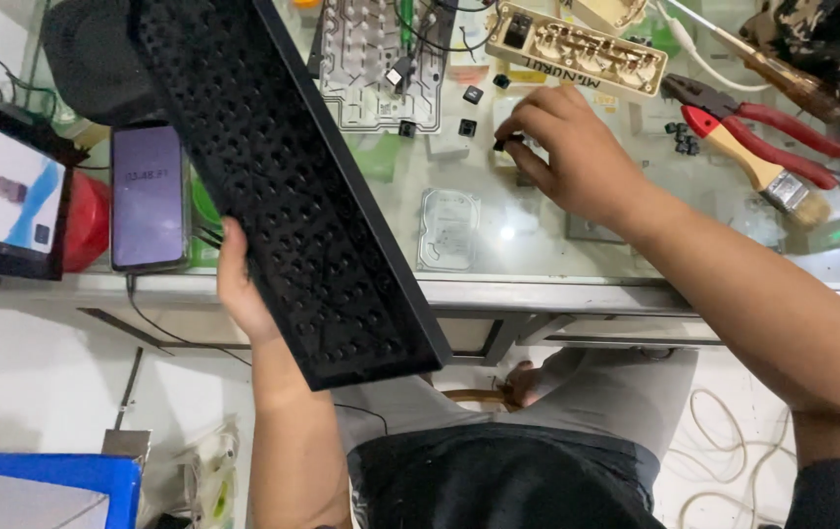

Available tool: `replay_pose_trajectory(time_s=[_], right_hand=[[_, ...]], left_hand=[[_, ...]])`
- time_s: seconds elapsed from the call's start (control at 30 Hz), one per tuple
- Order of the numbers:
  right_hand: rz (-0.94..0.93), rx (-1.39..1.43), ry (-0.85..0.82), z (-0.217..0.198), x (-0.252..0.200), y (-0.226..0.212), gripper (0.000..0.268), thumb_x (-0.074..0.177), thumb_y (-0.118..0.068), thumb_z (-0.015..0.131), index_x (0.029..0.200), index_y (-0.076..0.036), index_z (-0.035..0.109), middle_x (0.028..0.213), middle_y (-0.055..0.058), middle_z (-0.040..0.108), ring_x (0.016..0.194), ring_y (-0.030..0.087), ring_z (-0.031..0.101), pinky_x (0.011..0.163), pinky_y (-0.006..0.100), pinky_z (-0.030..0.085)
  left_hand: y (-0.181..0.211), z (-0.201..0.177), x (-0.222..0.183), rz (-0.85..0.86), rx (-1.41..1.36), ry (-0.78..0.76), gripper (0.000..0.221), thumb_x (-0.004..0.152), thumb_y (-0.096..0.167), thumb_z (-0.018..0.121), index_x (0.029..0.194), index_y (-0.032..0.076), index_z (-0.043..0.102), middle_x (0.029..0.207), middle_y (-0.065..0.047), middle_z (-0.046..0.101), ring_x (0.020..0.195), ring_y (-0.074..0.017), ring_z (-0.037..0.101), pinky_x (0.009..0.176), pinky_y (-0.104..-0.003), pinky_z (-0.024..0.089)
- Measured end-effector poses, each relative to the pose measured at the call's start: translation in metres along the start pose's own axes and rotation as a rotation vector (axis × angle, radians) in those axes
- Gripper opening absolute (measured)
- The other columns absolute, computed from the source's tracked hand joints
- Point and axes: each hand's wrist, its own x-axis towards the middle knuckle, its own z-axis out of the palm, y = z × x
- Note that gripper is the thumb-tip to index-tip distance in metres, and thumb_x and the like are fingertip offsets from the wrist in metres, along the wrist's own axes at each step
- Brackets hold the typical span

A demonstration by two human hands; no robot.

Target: Removing keycaps from a keyboard frame by pushing them out from the back.

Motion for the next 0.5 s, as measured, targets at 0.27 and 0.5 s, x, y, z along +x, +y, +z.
replay_pose_trajectory(time_s=[0.27,0.5], right_hand=[[0.088,0.068,0.000,0.022,0.056,-0.014,0.041,0.106,-0.031,0.061,0.131,0.000,0.051,0.143,0.024,0.046,0.136,0.040,0.039,0.110,0.054,0.036],[-0.062,0.039,-0.030,0.040,0.068,-0.019,0.040,0.101,-0.042,0.071,0.110,-0.006,0.057,0.115,0.014,0.051,0.108,0.030,0.046,0.092,0.041,0.042]], left_hand=[[-0.001,-0.001,0.001,0.037,0.044,-0.078,0.051,0.100,0.034,0.057,0.141,0.004,0.059,0.132,-0.017,0.066,0.122,-0.0347,0.063,0.110,-0.049,0.048],[-0.004,0.017,0.000,0.035,0.101,0.060,0.053,0.097,0.036,0.057,0.139,0.004,0.060,0.129,-0.018,0.066,0.117,-0.0355,0.064,0.106,-0.051,0.050]])
